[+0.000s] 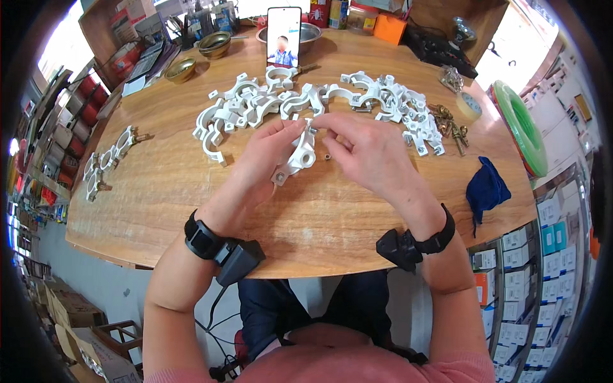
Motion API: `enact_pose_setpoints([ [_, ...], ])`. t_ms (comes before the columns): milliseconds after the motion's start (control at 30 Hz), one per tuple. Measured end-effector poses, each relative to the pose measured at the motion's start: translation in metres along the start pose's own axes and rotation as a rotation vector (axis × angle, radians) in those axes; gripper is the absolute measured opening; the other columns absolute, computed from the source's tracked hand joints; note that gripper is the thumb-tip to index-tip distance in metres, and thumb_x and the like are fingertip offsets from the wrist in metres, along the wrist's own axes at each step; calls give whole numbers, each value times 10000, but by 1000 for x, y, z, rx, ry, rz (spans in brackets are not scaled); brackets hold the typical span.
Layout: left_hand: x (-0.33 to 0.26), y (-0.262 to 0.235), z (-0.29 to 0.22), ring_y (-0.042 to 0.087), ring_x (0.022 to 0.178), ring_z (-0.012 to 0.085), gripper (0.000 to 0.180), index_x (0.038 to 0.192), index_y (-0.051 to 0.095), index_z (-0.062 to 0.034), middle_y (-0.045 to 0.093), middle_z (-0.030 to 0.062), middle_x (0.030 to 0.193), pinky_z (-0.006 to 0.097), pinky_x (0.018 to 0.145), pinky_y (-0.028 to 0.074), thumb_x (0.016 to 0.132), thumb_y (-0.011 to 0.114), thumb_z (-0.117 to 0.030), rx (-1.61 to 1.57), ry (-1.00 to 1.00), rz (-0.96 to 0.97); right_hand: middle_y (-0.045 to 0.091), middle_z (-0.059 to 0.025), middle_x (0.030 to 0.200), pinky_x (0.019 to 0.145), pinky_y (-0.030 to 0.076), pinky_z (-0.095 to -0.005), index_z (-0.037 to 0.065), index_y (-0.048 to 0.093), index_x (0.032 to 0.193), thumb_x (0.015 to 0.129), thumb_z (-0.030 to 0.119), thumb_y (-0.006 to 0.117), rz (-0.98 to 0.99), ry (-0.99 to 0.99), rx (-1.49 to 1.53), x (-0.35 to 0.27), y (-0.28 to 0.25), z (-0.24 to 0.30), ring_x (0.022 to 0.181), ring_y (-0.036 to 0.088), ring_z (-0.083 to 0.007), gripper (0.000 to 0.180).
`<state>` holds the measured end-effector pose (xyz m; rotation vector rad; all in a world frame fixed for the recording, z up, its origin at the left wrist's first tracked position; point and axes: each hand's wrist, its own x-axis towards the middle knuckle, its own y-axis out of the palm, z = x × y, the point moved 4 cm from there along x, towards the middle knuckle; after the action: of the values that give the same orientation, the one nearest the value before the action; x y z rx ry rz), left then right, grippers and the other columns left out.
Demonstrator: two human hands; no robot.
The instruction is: The person assembles white plastic hardware components by hand on a wooden table, inserting metal bolts and nuts into the pieces and fitting them together.
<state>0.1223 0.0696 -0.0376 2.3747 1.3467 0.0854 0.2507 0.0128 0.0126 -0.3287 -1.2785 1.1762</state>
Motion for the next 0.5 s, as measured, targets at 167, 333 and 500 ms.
enact_pose_setpoints([
  [167, -5, 12, 0, 504, 579, 45, 161, 936, 531, -56, 540, -27, 722, 180, 474, 406, 886, 457, -190, 3, -63, 41, 576, -46, 678, 497, 448, -322, 111, 582, 783, 738, 142, 555, -97, -143, 20, -1, -2, -6, 607, 577, -228, 61],
  [333, -8, 10, 0, 528, 657, 51, 171, 993, 513, -46, 552, -10, 798, 194, 512, 434, 888, 447, -165, -22, -13, 80, 572, -41, 659, 478, 440, -325, 111, 583, 775, 730, 175, 563, -166, -188, 21, 3, -3, -8, 579, 573, -223, 81],
  [500, -6, 13, -6, 531, 714, 67, 163, 1004, 502, -44, 559, 16, 839, 199, 565, 455, 849, 518, -92, -1, 212, -1, 571, -10, 627, 524, 436, -198, 49, 607, 829, 714, 92, 637, -108, 67, 358, 7, -1, -17, 567, 546, -62, 127],
])
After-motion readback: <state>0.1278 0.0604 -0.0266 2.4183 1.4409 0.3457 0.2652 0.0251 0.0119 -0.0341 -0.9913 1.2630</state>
